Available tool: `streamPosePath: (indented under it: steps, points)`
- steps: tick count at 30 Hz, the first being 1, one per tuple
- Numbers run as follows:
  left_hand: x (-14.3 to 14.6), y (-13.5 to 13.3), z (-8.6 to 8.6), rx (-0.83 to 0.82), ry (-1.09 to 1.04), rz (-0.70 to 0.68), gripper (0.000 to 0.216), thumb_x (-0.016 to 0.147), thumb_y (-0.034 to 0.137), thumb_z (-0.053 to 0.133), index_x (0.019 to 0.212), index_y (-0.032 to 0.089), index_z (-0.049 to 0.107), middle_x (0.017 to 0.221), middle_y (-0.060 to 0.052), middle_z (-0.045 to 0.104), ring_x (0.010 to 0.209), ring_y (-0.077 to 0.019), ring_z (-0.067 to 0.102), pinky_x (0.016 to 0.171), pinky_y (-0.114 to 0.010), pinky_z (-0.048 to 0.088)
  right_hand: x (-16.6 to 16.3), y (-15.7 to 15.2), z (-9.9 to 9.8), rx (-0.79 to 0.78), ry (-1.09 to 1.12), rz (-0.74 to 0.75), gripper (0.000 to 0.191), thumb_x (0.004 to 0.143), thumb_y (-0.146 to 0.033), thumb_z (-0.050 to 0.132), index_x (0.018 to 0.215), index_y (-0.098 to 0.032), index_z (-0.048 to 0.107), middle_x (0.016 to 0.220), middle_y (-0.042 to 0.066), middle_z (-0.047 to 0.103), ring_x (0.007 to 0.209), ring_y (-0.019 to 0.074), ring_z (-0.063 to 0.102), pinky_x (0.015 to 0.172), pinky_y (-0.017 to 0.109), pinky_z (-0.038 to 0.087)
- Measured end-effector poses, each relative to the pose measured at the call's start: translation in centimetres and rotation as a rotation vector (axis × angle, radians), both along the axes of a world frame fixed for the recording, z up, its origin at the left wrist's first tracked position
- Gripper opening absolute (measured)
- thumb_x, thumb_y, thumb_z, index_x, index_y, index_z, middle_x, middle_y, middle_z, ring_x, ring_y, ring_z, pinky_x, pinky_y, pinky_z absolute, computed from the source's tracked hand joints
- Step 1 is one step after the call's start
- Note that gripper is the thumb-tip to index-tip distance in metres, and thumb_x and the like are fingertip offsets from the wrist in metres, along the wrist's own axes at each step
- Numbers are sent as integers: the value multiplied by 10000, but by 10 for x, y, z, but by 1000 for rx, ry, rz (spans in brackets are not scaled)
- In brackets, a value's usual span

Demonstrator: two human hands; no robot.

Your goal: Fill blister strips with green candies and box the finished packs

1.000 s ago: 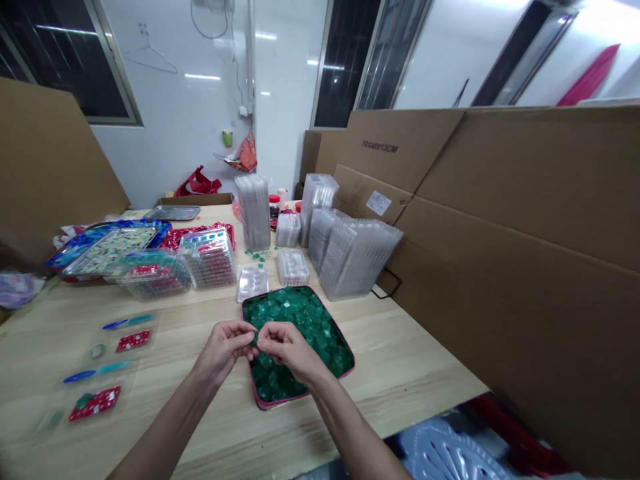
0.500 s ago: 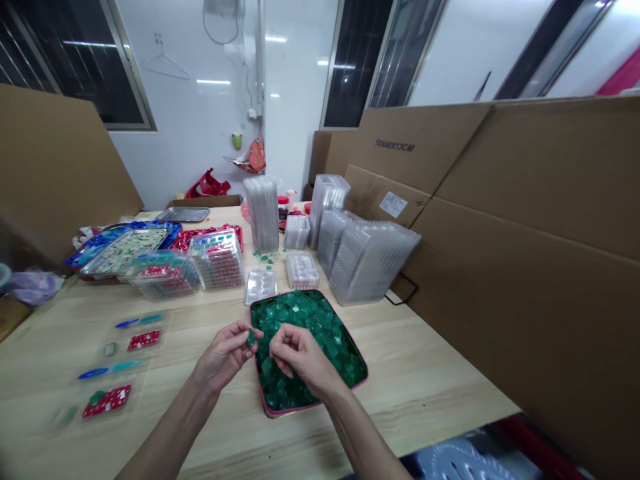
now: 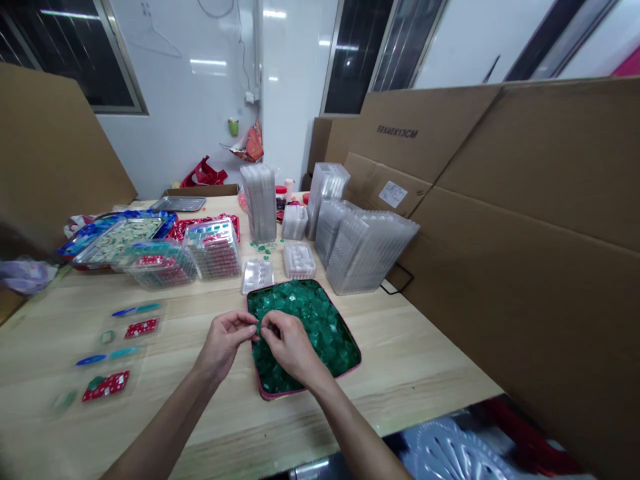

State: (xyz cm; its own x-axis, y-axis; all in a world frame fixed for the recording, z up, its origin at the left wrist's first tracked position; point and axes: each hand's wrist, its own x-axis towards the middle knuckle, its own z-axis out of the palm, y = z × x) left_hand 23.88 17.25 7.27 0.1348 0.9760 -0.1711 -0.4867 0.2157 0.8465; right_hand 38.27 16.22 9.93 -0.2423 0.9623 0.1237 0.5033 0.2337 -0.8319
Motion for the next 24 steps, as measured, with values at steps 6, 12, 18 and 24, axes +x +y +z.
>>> streamPosePath:
  steps: [6, 12, 18, 24]
  points:
    - [0, 0, 14, 85, 160, -41, 115, 499, 104, 708, 593, 124, 644, 526, 15, 608, 464, -97, 551, 473, -203, 442, 2, 6, -4, 131, -46, -72, 160, 784, -178, 482, 628, -175, 517, 622, -18, 492, 607, 119, 451, 581, 242, 321]
    - [1, 2, 13, 101, 220, -51, 95, 542, 130, 702, 616, 136, 643, 539, 7, 618, 476, -116, 573, 487, -219, 466, 26, 21, -24, -129, 501, -293, 199, 727, -332, 609, 662, -194, 481, 533, -67, 385, 454, 88, 361, 424, 214, 304]
    - [7, 36, -15, 263, 465, -122, 249, 594, 90, 645, 815, 172, 727, 804, -59, 733, 705, -184, 652, 675, -288, 514, 33, 6, -30, -298, 446, -149, 270, 767, -399, 606, 676, -182, 474, 525, -60, 478, 434, 82, 459, 459, 214, 358]
    - [-17, 30, -43, 265, 600, -1, 184, 622, 88, 586, 718, 174, 717, 686, -36, 693, 637, -158, 608, 617, -246, 467, 6, 7, -30, -93, -243, 66, 85, 761, -142, 541, 729, -167, 616, 687, 21, 633, 645, 157, 592, 625, 267, 441]
